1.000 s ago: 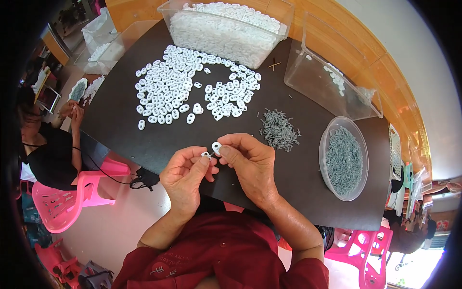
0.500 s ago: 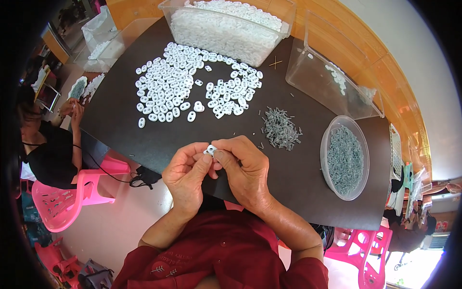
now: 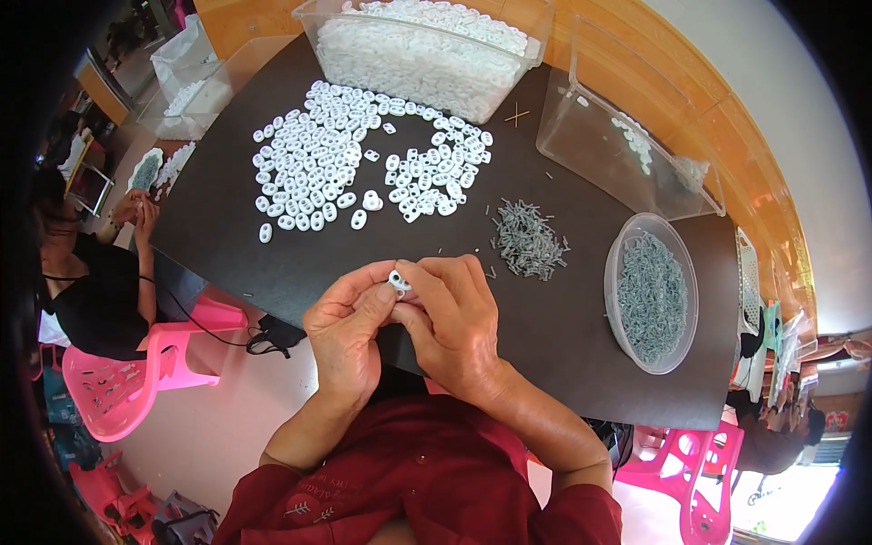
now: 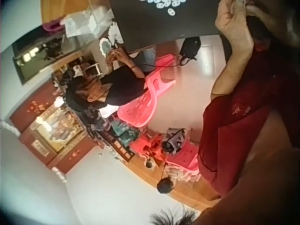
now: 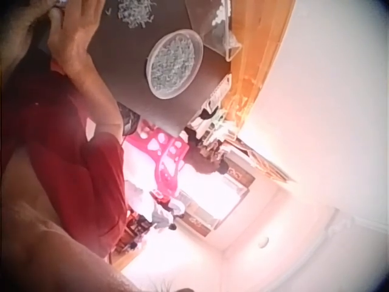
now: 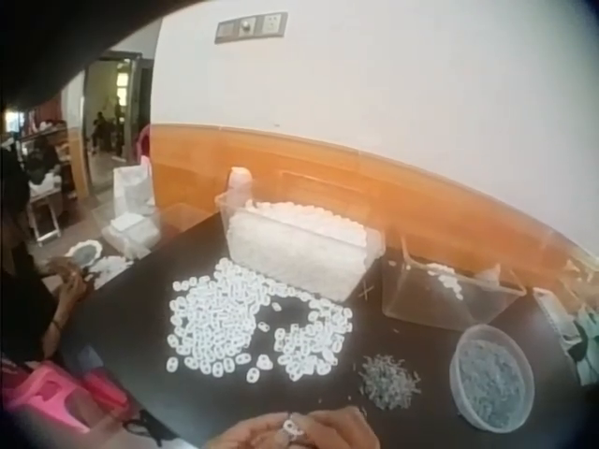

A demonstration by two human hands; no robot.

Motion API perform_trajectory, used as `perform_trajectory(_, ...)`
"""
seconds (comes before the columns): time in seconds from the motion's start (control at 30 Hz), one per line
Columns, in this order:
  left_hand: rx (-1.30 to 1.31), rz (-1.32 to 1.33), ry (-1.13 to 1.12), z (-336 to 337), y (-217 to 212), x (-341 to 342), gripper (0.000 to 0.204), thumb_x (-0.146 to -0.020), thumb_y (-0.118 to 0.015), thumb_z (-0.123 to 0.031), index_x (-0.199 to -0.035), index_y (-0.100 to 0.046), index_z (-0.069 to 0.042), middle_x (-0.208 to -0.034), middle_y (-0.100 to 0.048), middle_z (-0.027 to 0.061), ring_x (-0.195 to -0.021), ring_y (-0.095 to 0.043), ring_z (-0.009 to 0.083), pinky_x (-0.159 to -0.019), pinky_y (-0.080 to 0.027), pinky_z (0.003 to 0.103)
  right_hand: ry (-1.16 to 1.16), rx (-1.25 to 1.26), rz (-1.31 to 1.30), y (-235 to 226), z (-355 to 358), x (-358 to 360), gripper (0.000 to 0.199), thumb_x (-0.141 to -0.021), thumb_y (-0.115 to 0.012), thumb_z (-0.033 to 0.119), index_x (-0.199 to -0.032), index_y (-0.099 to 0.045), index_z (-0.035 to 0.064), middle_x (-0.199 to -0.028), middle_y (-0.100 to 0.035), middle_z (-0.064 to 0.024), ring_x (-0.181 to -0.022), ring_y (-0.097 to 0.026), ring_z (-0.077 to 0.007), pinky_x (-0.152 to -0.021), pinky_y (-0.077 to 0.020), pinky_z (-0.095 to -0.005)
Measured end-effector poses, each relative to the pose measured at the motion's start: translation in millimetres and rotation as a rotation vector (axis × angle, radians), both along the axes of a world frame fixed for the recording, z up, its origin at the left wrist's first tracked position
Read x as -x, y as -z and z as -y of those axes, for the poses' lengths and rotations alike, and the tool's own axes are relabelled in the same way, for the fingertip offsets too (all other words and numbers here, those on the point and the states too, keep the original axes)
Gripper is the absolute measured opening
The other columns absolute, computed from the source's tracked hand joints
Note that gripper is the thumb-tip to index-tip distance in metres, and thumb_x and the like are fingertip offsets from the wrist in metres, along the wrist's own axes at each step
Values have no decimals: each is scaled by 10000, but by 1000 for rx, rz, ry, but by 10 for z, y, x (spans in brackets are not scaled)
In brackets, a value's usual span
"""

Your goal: Manually inserting metal pins into small white plastic electrical connector housings.

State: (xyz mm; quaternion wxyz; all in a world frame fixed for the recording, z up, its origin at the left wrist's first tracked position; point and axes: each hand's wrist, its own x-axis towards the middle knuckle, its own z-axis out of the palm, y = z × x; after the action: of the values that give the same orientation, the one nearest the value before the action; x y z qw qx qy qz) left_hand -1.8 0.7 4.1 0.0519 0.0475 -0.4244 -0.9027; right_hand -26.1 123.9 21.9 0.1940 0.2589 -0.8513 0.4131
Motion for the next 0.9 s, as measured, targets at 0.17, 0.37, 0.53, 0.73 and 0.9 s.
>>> perform_trajectory(0.17, -73, 45, 51, 24, -72, -19, 227, -888, -571, 7, -1103, -588, 79, -981, -656, 131, -839, -638, 156, -744, -531, 262, 36, -59, -142, -22, -7, 2, 416, -622, -722, -46, -1025, -639, 10, -895, -603, -96, -713, -533, -226, -603, -448, -314)
perform_trajectory(0.37, 78, -57, 43, 90, 77, 12, 209, -887, -578, 1, -1082, -600, 75, -903, -651, 95, -741, -591, 115, -658, -496, 241, 4, -33, -87, -49, -12, -18, 397, -635, -721, -47, -1022, -652, 10, -889, -622, -97, -718, -540, -220, -619, -458, -309)
perform_trajectory(0.53, 106, -79, 27, 100, 39, 4, 194, -885, -583, 3, -1063, -616, 74, -847, -626, 68, -692, -547, 101, -630, -470, 229, 0, 24, -16, -41, 11, -45, 383, -654, -721, -52, -1027, -651, 4, -886, -622, -87, -725, -553, -187, -617, -467, -285)
perform_trajectory(0.73, 204, -83, 0, 119, 50, 0, 200, -886, -585, -2, -1067, -616, 77, -841, -621, 59, -691, -546, 102, -629, -471, 232, -18, 67, -37, -6, 26, -41, 360, -660, -719, -63, -1007, -649, 0, -807, -610, -70, -688, -553, -157, -595, -462, -264)
perform_trajectory(0.9, 158, -121, 55, 143, 66, 9, 220, -905, -585, -29, -1111, -619, 40, -878, -599, 24, -741, -532, 63, -649, -461, 191, -35, 137, -44, -17, 48, -45, 335, -674, -721, -58, -998, -648, -5, -749, -595, -65, -643, -542, -149, -577, -458, -254)
